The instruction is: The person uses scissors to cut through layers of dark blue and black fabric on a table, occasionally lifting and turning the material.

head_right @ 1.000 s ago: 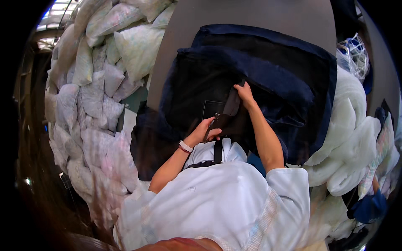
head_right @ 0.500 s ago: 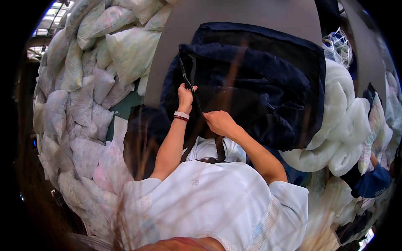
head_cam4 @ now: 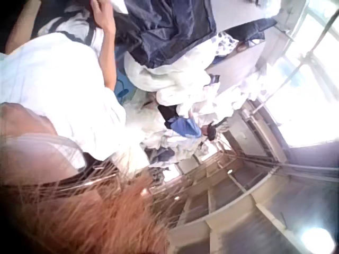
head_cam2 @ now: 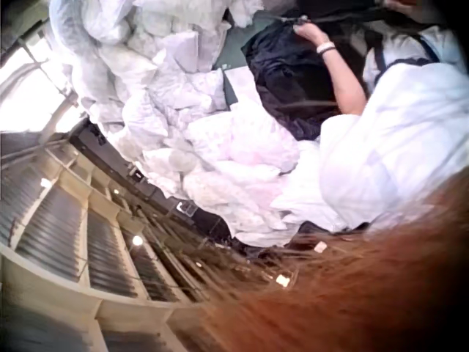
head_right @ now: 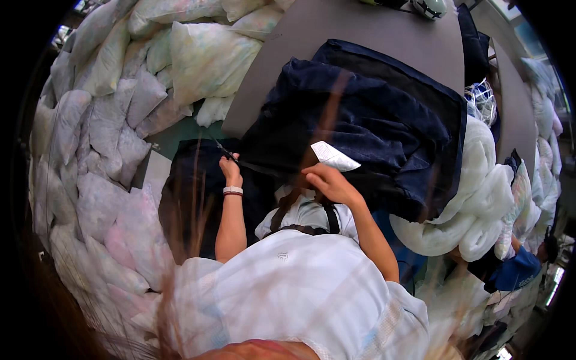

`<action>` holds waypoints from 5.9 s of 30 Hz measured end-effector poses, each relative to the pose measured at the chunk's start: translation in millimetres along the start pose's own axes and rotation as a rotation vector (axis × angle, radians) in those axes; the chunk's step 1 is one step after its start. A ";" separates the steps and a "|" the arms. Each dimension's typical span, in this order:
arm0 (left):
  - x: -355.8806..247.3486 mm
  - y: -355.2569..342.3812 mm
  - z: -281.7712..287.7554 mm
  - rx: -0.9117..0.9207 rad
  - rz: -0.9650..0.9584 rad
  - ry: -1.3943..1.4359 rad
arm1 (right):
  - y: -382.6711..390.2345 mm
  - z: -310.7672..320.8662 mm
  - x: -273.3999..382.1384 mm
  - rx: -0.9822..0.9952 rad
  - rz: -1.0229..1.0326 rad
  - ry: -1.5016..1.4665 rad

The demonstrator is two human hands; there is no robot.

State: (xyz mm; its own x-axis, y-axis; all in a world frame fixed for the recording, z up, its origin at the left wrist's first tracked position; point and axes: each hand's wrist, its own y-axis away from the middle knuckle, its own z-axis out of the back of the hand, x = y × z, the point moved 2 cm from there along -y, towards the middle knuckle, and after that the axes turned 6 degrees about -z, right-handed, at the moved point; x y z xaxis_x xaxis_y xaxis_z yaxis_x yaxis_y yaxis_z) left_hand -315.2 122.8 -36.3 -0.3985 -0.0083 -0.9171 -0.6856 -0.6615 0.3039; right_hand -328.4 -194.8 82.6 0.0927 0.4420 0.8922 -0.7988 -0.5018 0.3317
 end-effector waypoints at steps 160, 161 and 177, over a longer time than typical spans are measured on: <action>-84.5 56.5 -237.5 1.113 -0.296 -0.069 | -37.1 75.1 -57.8 -0.528 -0.188 -0.684; -71.3 57.0 -239.3 1.009 -0.460 -0.250 | -29.9 80.1 -78.7 -0.666 -0.208 -0.793; -316.4 119.2 -92.0 0.378 -0.803 0.066 | 34.9 327.5 -393.0 -0.912 -0.776 0.127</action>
State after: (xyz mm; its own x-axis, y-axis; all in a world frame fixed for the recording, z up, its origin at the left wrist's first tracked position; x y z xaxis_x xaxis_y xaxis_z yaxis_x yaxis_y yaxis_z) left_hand -214.8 -22.4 266.3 0.3166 0.3008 -0.8996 -0.9029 -0.1950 -0.3830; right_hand -198.1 -629.5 -156.1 0.7164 0.4890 0.4977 -0.6872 0.6178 0.3822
